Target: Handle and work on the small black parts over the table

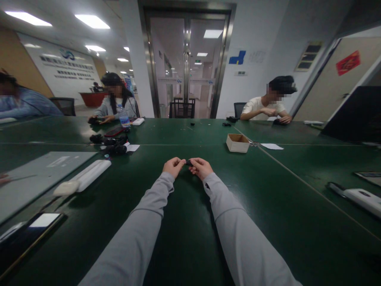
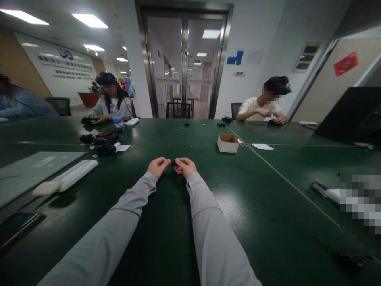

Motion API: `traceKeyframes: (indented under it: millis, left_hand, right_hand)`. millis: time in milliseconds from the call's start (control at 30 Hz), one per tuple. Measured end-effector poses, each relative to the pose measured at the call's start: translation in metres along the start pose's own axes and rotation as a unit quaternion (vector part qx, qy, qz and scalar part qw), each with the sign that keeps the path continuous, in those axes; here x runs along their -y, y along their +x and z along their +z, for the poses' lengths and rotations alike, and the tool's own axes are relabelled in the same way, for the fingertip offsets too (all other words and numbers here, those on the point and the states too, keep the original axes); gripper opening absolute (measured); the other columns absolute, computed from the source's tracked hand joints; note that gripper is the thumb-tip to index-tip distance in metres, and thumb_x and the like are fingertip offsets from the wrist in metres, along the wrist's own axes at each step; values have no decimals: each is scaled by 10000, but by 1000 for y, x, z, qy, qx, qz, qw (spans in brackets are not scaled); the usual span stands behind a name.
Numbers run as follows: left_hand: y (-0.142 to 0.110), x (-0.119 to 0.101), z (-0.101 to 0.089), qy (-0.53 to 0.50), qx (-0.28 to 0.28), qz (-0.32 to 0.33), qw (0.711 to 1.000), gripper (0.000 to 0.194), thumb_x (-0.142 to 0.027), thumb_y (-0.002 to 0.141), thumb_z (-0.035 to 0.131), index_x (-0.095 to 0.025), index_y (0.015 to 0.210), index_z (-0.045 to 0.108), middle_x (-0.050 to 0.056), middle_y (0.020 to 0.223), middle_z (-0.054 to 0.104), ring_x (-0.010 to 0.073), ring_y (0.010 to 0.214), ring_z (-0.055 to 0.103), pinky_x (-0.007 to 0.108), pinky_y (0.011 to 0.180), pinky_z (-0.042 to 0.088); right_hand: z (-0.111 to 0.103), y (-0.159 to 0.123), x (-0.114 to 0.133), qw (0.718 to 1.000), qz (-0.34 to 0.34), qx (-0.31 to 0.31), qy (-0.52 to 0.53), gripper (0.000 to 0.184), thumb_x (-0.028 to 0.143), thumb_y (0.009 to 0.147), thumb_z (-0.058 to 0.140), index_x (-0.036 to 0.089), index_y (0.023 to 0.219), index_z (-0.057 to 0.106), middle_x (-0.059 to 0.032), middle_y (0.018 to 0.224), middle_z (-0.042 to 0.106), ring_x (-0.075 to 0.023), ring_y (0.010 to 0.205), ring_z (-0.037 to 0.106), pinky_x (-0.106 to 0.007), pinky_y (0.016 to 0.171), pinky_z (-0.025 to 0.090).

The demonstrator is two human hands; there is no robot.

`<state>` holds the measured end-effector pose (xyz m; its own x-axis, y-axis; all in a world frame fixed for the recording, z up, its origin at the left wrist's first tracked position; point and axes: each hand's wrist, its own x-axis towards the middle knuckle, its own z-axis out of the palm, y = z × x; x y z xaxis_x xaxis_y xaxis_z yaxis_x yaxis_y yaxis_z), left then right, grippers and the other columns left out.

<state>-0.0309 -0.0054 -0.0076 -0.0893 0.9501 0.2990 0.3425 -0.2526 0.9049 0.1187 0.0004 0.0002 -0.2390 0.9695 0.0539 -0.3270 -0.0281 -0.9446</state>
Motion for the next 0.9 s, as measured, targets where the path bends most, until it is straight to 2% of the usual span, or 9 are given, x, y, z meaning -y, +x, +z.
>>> traceKeyframes:
  millis: [267,600,767,900]
  left_hand:
    - [1,1,-3,36,14,-31,999,482,-609,694,445,-166,589,606,6,522,557,102,459,459,221,479,343]
    - [-4,-11,-7,81,-13,-59,995,533,-622,703,406,-177,417,474,-22,385,418,104,408,391,245,476,292]
    - [-6,-16,-8,105,-34,-71,991,542,-621,714,388,-177,415,474,-22,378,412,112,421,400,253,500,299]
    - [-3,-15,-8,138,-40,-81,986,540,-600,729,369,-177,414,484,-11,392,441,126,453,425,259,528,303]
  right_hand:
    - [-3,2,-4,997,-39,60,-12,397,353,576,733,136,871,582,6,550,596,-69,426,517,-158,393,411]
    - [-4,1,-4,993,-60,102,-30,389,338,604,716,157,914,568,16,613,593,-73,451,531,-172,411,422]
    - [-4,2,-4,991,-71,104,-36,372,299,599,720,172,916,575,45,614,542,-69,465,532,-173,418,424]
    - [-5,2,-6,991,-69,102,-48,387,279,587,729,182,927,573,30,700,550,-58,468,527,-179,422,426]
